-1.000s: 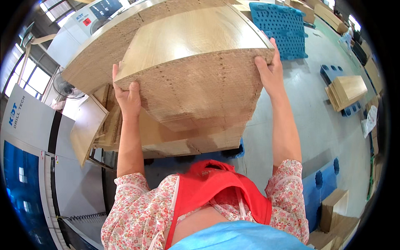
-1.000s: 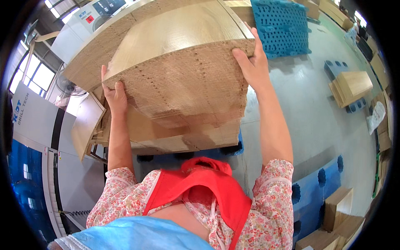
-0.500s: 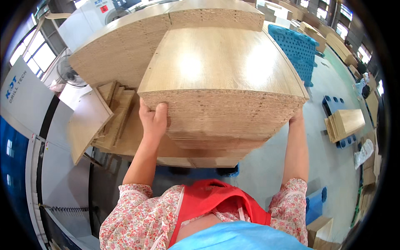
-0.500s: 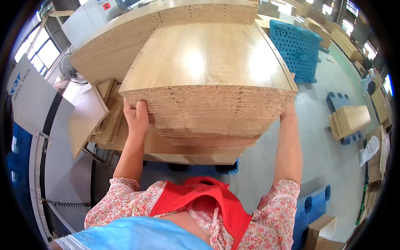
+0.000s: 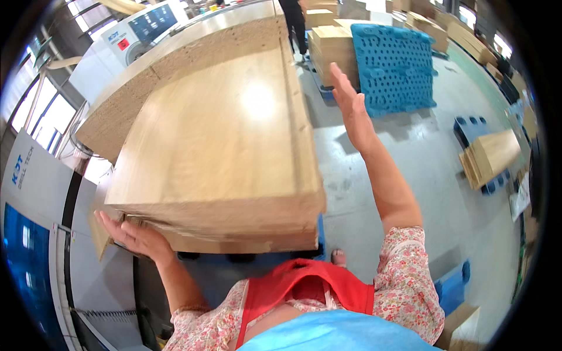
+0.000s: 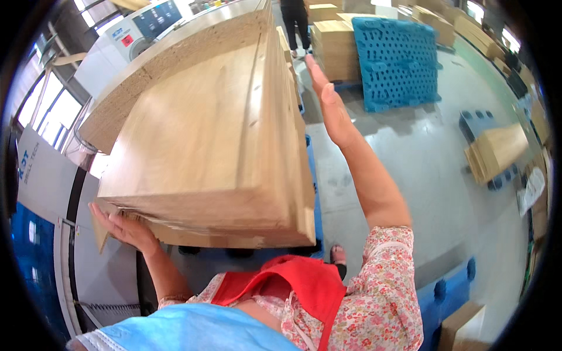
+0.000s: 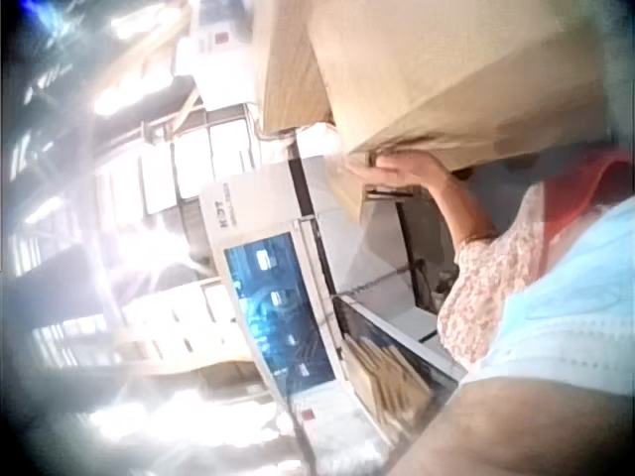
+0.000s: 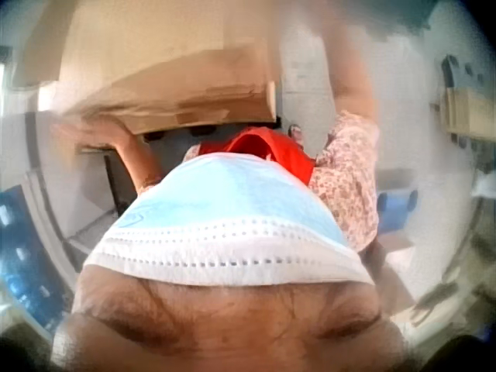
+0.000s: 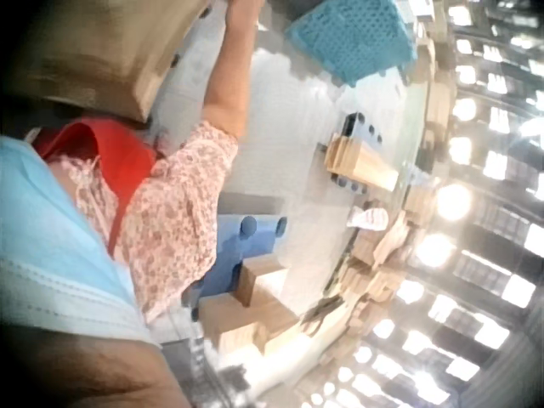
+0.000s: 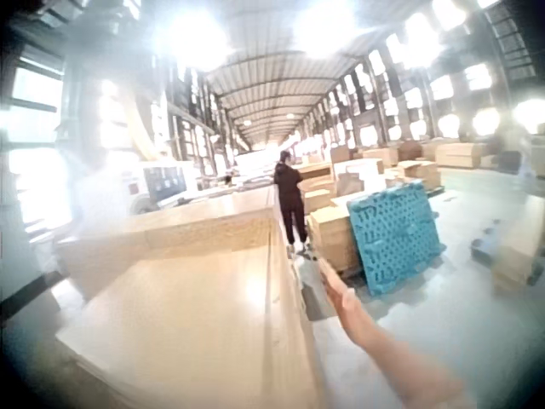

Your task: The person moves wooden panels from a stack to a processing machine and then onto a collection rack by hand.

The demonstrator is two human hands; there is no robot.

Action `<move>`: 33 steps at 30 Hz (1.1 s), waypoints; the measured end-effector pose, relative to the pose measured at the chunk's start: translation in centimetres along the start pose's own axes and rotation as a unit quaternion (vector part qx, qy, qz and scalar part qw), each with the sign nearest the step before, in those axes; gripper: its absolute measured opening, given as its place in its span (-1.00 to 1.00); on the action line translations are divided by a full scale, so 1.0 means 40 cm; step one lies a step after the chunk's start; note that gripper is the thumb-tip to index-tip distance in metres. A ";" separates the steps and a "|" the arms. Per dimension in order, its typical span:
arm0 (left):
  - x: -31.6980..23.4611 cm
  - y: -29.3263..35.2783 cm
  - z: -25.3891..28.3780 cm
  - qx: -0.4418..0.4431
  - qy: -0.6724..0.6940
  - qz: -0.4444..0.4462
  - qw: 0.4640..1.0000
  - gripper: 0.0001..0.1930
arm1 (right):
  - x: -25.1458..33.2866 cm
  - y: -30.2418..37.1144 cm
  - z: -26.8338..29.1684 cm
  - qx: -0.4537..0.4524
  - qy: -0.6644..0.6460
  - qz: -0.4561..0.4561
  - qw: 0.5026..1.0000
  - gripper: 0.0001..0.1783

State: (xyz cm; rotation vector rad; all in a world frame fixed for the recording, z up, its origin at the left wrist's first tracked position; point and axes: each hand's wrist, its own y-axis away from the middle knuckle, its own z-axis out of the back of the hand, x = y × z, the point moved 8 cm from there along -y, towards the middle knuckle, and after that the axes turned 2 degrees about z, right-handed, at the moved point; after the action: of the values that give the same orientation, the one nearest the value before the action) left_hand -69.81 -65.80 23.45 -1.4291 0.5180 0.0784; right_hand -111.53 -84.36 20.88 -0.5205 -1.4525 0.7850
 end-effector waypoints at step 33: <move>-0.387 0.141 -0.147 0.020 -0.116 -0.096 0.988 -0.51 | -0.360 -0.573 0.004 -0.063 0.097 0.189 0.975 -0.43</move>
State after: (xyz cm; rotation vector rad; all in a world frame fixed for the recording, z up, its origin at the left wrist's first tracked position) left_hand -87.28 -66.59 23.91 -1.4026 0.1885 0.0774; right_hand -107.34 -110.09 28.15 -0.9650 -1.2408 0.9145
